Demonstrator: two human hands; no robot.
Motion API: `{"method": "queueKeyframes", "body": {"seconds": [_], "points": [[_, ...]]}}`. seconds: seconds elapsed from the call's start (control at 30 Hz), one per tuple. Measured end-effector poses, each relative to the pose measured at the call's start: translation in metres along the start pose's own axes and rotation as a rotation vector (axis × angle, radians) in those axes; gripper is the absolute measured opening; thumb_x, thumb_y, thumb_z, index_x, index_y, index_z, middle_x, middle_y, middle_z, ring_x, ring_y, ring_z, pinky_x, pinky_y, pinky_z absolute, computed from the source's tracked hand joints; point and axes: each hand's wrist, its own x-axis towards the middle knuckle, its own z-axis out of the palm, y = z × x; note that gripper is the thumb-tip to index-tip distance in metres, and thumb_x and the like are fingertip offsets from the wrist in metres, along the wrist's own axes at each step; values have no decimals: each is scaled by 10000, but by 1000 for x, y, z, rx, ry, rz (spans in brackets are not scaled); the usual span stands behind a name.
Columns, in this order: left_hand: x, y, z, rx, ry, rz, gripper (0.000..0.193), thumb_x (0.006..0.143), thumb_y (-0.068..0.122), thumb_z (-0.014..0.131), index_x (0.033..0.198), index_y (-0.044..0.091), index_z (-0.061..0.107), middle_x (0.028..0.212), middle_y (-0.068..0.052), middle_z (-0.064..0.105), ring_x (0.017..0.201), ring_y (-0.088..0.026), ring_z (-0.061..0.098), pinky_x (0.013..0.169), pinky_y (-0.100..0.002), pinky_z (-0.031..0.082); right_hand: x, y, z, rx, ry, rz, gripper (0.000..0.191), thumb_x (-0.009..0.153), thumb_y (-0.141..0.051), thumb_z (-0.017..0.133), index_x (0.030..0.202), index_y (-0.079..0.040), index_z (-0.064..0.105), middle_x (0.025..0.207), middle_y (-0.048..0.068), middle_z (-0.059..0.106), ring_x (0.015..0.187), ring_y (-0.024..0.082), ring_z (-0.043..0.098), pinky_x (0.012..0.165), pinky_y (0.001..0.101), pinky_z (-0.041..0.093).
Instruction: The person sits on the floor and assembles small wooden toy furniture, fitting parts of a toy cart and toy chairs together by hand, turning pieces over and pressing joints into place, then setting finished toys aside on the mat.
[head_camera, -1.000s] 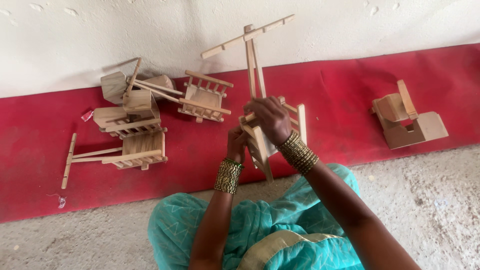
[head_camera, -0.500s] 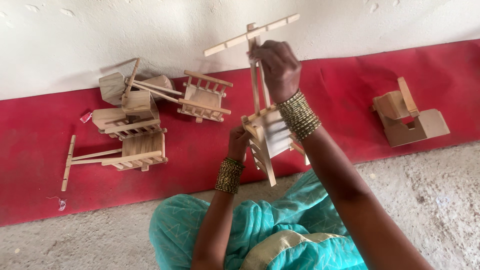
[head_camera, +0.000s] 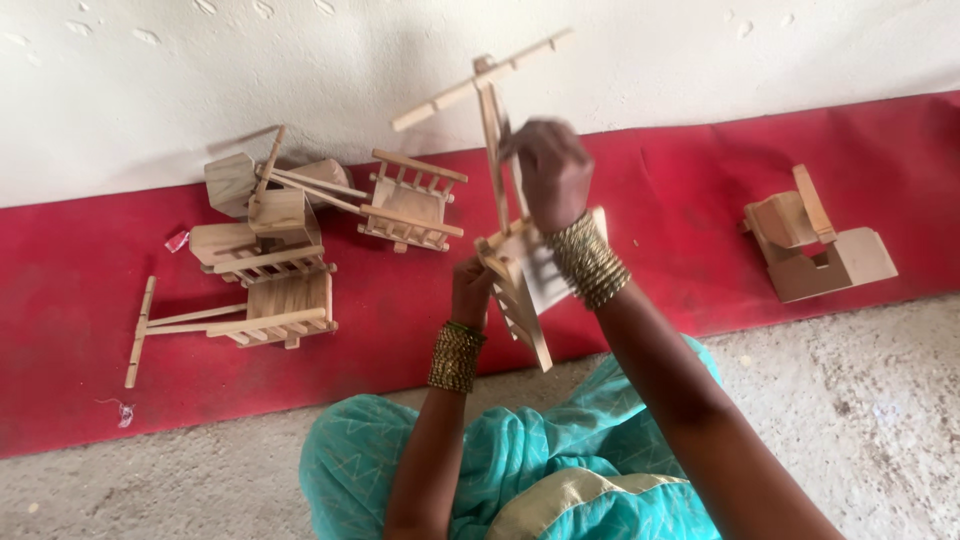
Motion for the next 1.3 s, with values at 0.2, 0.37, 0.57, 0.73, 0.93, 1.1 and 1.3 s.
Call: {"method": "queueKeyframes", "body": {"seconds": [0.2,0.37,0.57,0.73,0.93,1.1,1.3], "points": [[0,-12,2,45,-59,50,186,946,83,593,885,-29,727,833,-96,754,632,-104,646,557,-264,534,43,4,-12,131,195,131,135,936,64,732,897,-64,714,898,78,750,768,128,762,636,226,634],[2,-16,2,267,-41,98,211,942,123,594,836,-6,723,730,-71,734,579,-90,672,496,-257,548,31,-13,-11,-23,183,-49,135,889,59,770,876,-72,738,913,68,760,807,147,743,582,204,641],[-4,-4,4,347,-29,121,188,947,140,642,939,2,770,662,-46,661,578,-73,582,490,-243,435,20,-18,-19,68,129,31,132,931,81,715,935,-51,727,998,116,737,882,172,755,711,227,690],[-5,2,6,305,-11,64,197,954,152,634,966,11,771,680,-26,659,590,-70,564,498,-240,430,31,-5,-43,413,210,210,88,943,79,674,956,-3,707,948,116,737,840,163,763,714,265,697],[-4,-3,3,337,-24,72,178,935,133,635,979,24,769,695,-32,674,599,-74,593,513,-241,456,65,14,-53,140,91,62,103,963,107,702,943,6,696,972,105,730,887,169,760,720,263,699],[0,-10,4,403,-1,153,159,906,120,650,935,20,770,688,-46,688,576,-87,610,494,-249,477,62,-8,-57,76,29,2,153,933,107,711,1017,-13,757,1003,100,701,872,166,720,696,243,661],[-4,-5,-1,359,-50,149,171,931,118,637,948,9,768,680,-32,686,575,-76,609,479,-253,469,63,-8,-69,226,-13,-34,145,964,82,721,1019,-50,743,1034,63,695,890,144,685,738,258,639]]}}
